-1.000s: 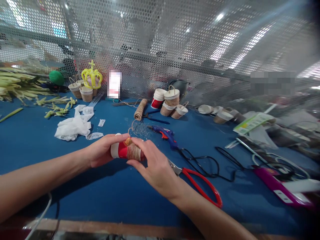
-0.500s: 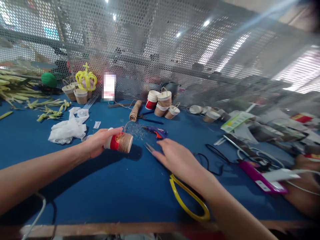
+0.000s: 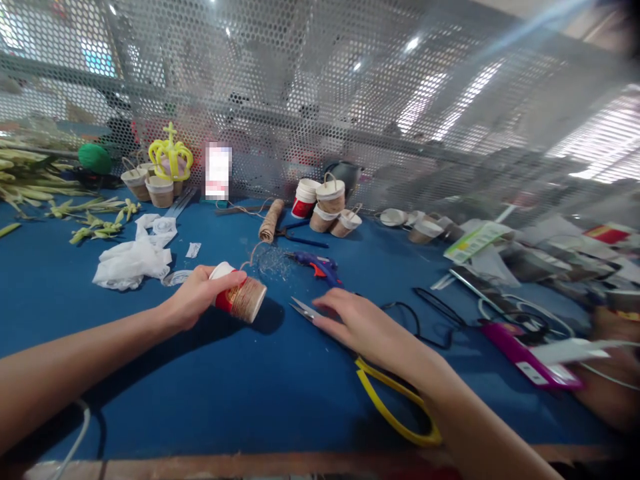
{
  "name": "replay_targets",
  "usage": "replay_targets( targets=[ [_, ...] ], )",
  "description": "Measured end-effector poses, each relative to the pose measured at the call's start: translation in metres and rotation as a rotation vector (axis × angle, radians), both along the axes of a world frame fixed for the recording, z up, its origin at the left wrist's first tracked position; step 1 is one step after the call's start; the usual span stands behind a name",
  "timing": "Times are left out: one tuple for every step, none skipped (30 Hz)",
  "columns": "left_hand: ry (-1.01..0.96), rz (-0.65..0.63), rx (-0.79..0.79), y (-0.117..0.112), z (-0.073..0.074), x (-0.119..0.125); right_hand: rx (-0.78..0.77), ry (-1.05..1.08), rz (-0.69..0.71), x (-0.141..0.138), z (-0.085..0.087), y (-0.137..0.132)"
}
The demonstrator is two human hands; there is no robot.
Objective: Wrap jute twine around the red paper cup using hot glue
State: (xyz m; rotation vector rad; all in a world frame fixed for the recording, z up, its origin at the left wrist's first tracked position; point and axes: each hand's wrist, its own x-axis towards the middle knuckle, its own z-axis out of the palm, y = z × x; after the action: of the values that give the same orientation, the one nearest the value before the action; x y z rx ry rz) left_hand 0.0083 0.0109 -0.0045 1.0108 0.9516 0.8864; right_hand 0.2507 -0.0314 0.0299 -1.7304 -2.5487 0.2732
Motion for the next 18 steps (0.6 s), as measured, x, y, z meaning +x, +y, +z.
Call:
replay_targets(
  targets=[
    [0.001, -0.025, 0.009, -0.002, 0.000, 0.000, 0.025, 0.056, 0.005, -0.005, 0.001, 0.005],
    [0.001, -0.047, 0.017, -0.004, -0.001, 0.001, 0.053, 0.095, 0.012, -0.011, 0.001, 0.011],
    [0.003, -0.065, 0.024, -0.006, -0.001, 0.001, 0.072, 0.106, 0.029, -0.018, 0.001, 0.018],
    [0.005, -0.076, 0.033, -0.008, -0.001, 0.001, 0.078, 0.094, 0.055, -0.027, -0.001, 0.024],
    [0.007, -0.083, 0.042, -0.009, -0.001, 0.001, 0.091, 0.074, 0.078, -0.036, -0.004, 0.031],
    [0.010, -0.085, 0.054, -0.010, -0.001, 0.001, 0.103, 0.046, 0.095, -0.045, -0.007, 0.037],
    [0.015, -0.086, 0.068, -0.011, -0.001, 0.001, 0.109, 0.034, 0.104, -0.053, -0.010, 0.043],
    [0.021, -0.088, 0.082, -0.011, -0.001, 0.001, 0.117, 0.027, 0.107, -0.061, -0.013, 0.048],
    [0.026, -0.092, 0.096, -0.011, -0.001, 0.000, 0.118, 0.020, 0.117, -0.066, -0.015, 0.052],
    [0.031, -0.094, 0.104, -0.011, -0.001, -0.001, 0.117, 0.017, 0.121, -0.070, -0.016, 0.055],
    [0.033, -0.095, 0.104, -0.010, -0.001, -0.002, 0.116, 0.011, 0.120, -0.071, -0.017, 0.057],
    [0.028, -0.090, 0.101, -0.010, 0.000, -0.003, 0.117, 0.003, 0.109, -0.070, -0.016, 0.059],
    [0.015, -0.082, 0.096, -0.009, 0.001, -0.005, 0.120, -0.007, 0.084, -0.067, -0.016, 0.061],
    [-0.002, -0.068, 0.089, -0.008, 0.003, -0.006, 0.124, -0.019, 0.048, -0.063, -0.015, 0.062],
    [-0.029, -0.044, 0.094, -0.007, 0.006, -0.008, 0.127, -0.032, 0.007, -0.058, -0.014, 0.063],
    [-0.061, -0.026, 0.098, -0.006, 0.011, -0.009, 0.127, -0.046, -0.034, -0.052, -0.013, 0.063],
    [-0.087, 0.008, 0.097, -0.004, 0.016, -0.011, 0.123, -0.060, -0.070, -0.047, -0.013, 0.064],
    [-0.131, 0.061, 0.102, -0.003, 0.022, -0.013, 0.115, -0.072, -0.098, -0.043, -0.013, 0.063]
  ],
)
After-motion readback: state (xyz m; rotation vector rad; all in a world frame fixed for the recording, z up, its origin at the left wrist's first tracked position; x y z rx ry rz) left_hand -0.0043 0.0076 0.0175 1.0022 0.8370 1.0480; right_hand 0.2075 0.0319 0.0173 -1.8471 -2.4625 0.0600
